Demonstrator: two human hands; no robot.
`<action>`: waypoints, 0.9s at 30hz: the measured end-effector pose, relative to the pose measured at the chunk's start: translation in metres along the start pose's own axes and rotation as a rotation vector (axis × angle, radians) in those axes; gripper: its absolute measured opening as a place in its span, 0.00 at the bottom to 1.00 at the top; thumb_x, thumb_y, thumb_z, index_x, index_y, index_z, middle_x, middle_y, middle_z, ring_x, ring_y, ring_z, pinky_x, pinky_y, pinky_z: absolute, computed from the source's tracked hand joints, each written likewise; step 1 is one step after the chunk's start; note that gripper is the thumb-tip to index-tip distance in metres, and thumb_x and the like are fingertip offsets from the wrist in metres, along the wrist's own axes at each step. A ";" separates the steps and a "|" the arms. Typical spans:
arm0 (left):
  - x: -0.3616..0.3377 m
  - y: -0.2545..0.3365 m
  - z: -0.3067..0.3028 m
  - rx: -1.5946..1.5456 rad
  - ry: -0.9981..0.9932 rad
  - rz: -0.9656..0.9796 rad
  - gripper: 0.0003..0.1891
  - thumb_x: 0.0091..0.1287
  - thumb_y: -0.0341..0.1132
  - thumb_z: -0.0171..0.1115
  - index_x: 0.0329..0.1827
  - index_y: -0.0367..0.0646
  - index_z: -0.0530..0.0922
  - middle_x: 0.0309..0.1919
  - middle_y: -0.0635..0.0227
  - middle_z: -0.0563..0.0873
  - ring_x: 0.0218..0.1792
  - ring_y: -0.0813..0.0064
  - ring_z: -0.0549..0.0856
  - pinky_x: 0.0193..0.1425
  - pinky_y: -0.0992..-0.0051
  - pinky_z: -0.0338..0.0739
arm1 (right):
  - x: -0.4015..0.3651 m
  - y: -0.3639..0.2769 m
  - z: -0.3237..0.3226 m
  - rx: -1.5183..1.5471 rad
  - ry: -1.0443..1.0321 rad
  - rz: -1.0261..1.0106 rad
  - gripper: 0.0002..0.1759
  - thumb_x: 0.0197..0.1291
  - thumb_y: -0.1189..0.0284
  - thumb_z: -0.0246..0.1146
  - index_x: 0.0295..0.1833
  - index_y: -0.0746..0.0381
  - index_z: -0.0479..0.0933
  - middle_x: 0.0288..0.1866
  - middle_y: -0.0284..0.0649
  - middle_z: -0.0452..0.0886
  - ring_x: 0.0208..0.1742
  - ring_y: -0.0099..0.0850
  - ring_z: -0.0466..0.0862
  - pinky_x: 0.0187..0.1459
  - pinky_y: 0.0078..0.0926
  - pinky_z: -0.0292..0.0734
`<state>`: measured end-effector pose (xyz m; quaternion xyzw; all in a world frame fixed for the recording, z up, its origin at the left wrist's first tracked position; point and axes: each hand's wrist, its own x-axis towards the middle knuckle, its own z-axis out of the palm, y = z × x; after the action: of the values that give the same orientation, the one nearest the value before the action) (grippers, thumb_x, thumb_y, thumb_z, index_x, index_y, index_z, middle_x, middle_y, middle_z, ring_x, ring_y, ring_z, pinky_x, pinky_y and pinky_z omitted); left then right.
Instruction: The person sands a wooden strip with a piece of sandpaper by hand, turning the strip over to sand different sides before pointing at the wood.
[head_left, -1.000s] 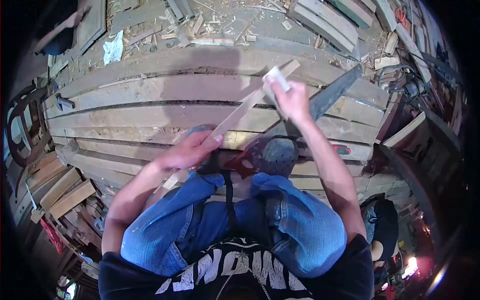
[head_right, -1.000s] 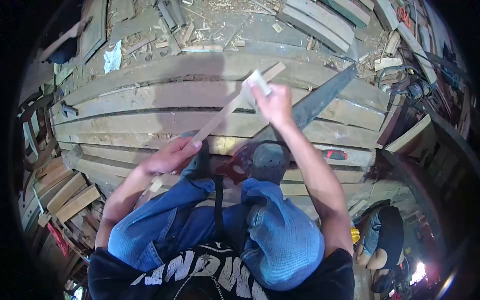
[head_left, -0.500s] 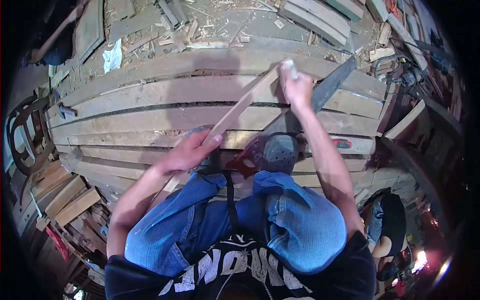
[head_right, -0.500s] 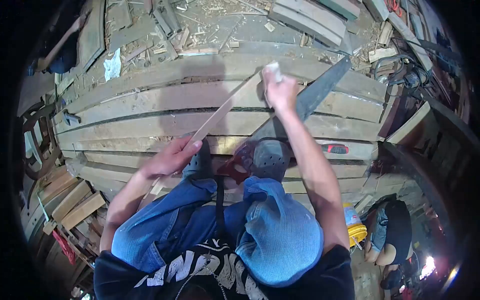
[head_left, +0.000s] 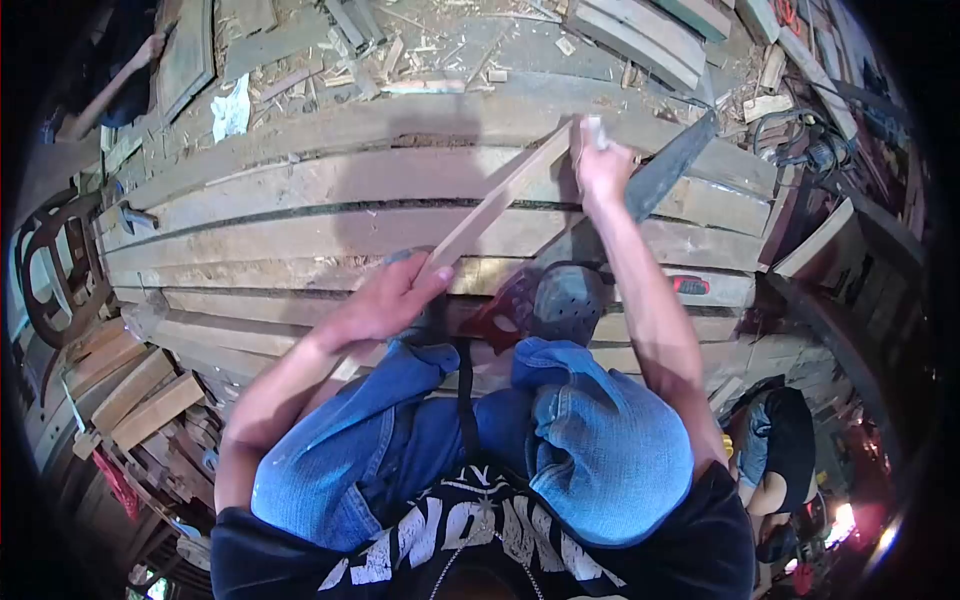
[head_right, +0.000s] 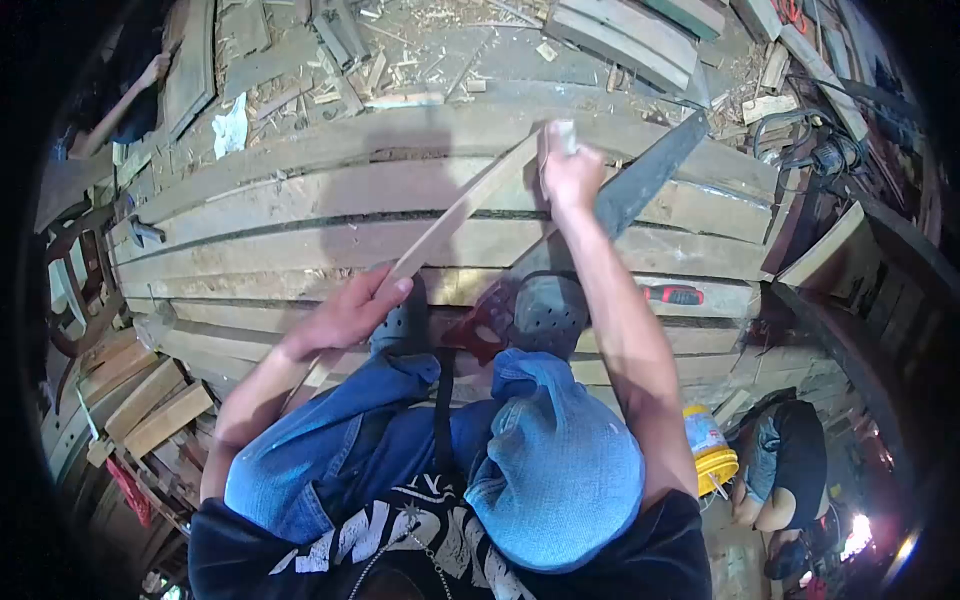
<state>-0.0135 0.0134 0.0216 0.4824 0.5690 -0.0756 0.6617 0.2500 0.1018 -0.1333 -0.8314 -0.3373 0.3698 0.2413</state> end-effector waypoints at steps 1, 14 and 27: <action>0.001 -0.005 0.001 0.004 0.014 0.035 0.23 0.76 0.54 0.48 0.52 0.40 0.75 0.22 0.75 0.71 0.26 0.81 0.71 0.28 0.73 0.68 | -0.007 0.005 0.003 -0.011 0.021 -0.049 0.25 0.61 0.54 0.66 0.32 0.70 0.84 0.26 0.51 0.86 0.28 0.36 0.87 0.35 0.37 0.77; -0.001 0.003 0.001 -0.050 -0.011 -0.017 0.23 0.76 0.55 0.49 0.49 0.40 0.76 0.18 0.78 0.70 0.20 0.84 0.71 0.23 0.76 0.66 | 0.016 0.000 -0.001 -0.049 0.093 -0.150 0.29 0.59 0.50 0.66 0.26 0.69 0.83 0.23 0.56 0.82 0.28 0.49 0.86 0.33 0.46 0.76; -0.005 0.014 0.001 -0.031 -0.016 -0.073 0.26 0.76 0.54 0.47 0.50 0.35 0.77 0.26 0.65 0.77 0.32 0.75 0.75 0.38 0.68 0.72 | 0.023 -0.005 -0.001 -0.101 0.110 -0.165 0.27 0.57 0.51 0.67 0.26 0.67 0.83 0.23 0.55 0.82 0.29 0.48 0.87 0.35 0.43 0.78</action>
<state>-0.0055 0.0171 0.0332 0.4502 0.5820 -0.0947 0.6705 0.2601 0.1218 -0.1400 -0.8309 -0.4093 0.2851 0.2467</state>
